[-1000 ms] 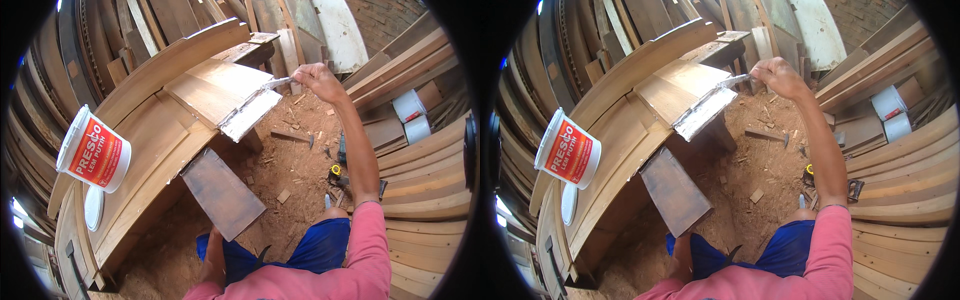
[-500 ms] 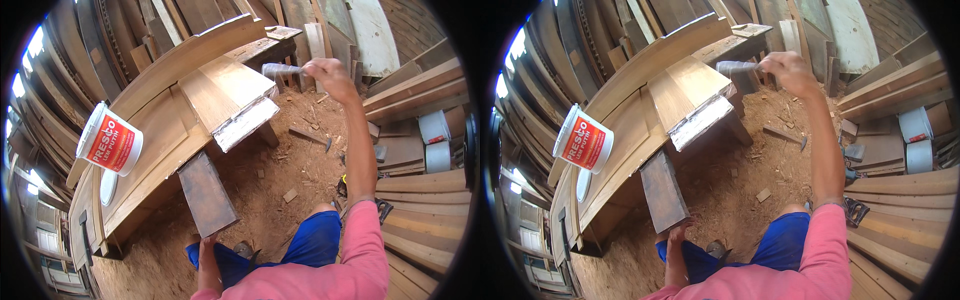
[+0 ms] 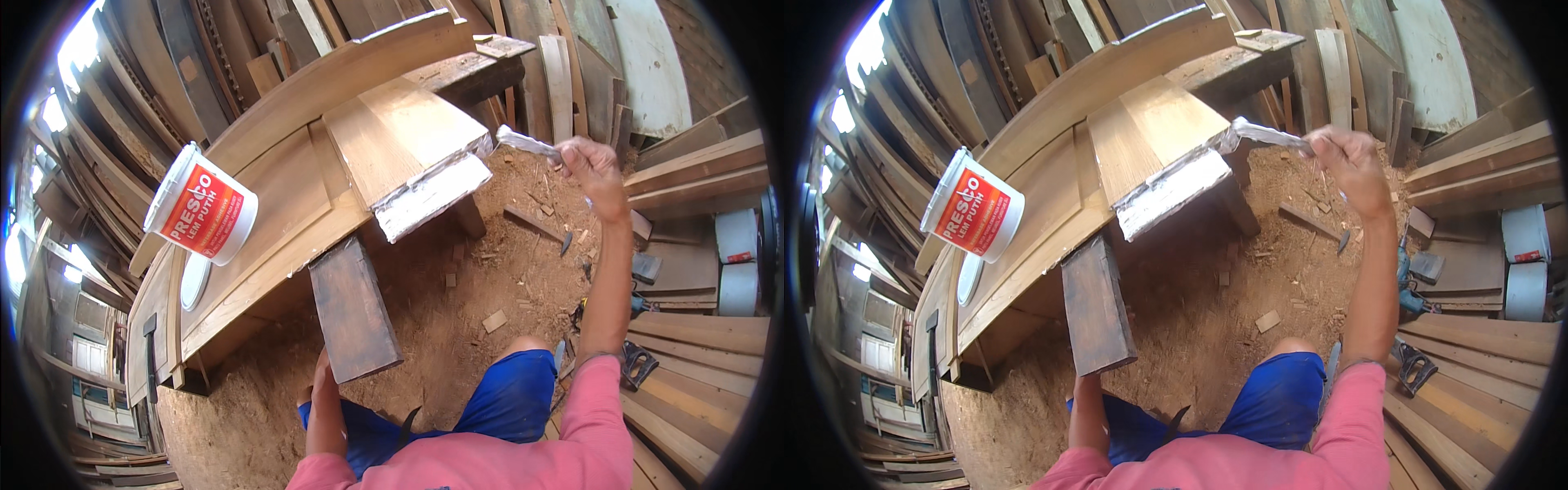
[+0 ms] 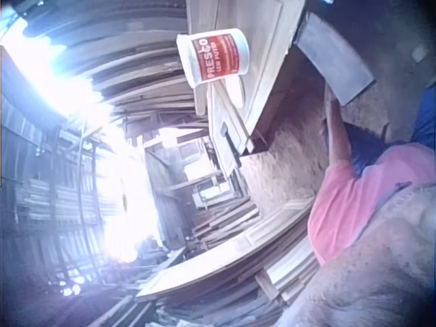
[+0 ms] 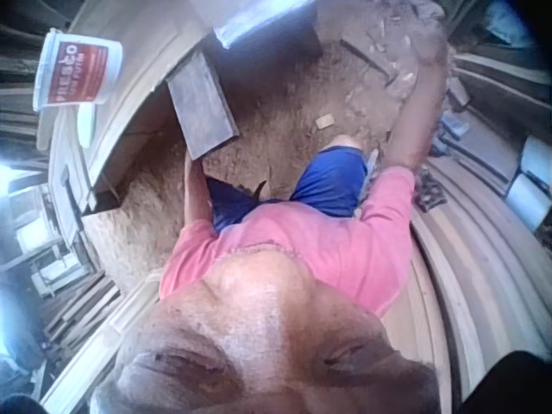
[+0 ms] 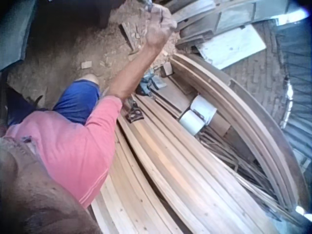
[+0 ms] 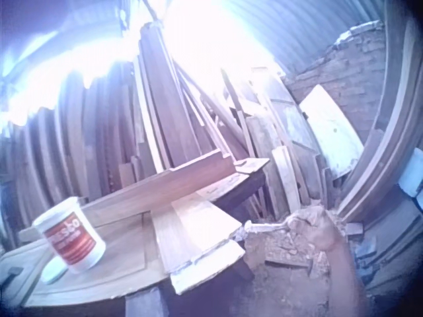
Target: The person applies wood filler to the gaps and edges of a large wooden door using a spatula, smoothing the paste over several different sections of the frame.
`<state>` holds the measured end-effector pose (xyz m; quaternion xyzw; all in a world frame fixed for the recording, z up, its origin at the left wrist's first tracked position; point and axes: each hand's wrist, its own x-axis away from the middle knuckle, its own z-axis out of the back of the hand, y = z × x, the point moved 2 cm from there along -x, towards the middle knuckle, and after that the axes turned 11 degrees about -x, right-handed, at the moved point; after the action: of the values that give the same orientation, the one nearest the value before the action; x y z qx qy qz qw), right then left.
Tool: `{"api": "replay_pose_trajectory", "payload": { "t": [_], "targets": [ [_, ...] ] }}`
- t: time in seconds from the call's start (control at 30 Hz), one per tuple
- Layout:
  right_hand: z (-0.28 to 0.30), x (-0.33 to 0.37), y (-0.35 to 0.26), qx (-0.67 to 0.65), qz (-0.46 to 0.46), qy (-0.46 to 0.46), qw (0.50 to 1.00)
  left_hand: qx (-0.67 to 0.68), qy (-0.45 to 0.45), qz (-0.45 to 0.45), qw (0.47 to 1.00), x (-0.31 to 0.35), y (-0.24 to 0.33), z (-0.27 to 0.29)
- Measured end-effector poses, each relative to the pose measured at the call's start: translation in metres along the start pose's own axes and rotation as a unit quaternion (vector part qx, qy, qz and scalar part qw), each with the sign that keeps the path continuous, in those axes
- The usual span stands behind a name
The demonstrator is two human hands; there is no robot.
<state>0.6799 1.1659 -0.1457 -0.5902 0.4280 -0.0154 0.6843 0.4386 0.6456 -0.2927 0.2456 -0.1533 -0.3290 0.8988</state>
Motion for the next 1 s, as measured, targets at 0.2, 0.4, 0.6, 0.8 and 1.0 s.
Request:
{"api": "replay_pose_trajectory", "payload": {
  "t": [0.2,0.4,0.6,0.8,1.0],
  "targets": [
    [-0.09,-0.008,-0.094,0.409,0.03,-0.035,0.911,0.095,-0.105,-0.09,0.986,-0.044,0.006,-0.014],
    [-0.127,0.016,-0.125,0.466,0.03,-0.048,0.883,0.172,-0.191,-0.18,0.949,-0.052,0.005,-0.033],
    [-0.19,0.04,-0.141,0.353,-0.002,-0.078,0.932,0.189,-0.221,-0.232,0.928,-0.046,-0.008,-0.02],
    [-0.31,0.033,-0.166,0.216,0.135,-0.194,0.947,0.013,-0.2,-0.036,0.979,-0.019,-0.065,0.003],
    [-0.429,0.05,-0.21,0.301,0.188,-0.208,0.912,-0.06,-0.066,-0.043,0.995,-0.003,-0.112,0.021]
  ]
}}
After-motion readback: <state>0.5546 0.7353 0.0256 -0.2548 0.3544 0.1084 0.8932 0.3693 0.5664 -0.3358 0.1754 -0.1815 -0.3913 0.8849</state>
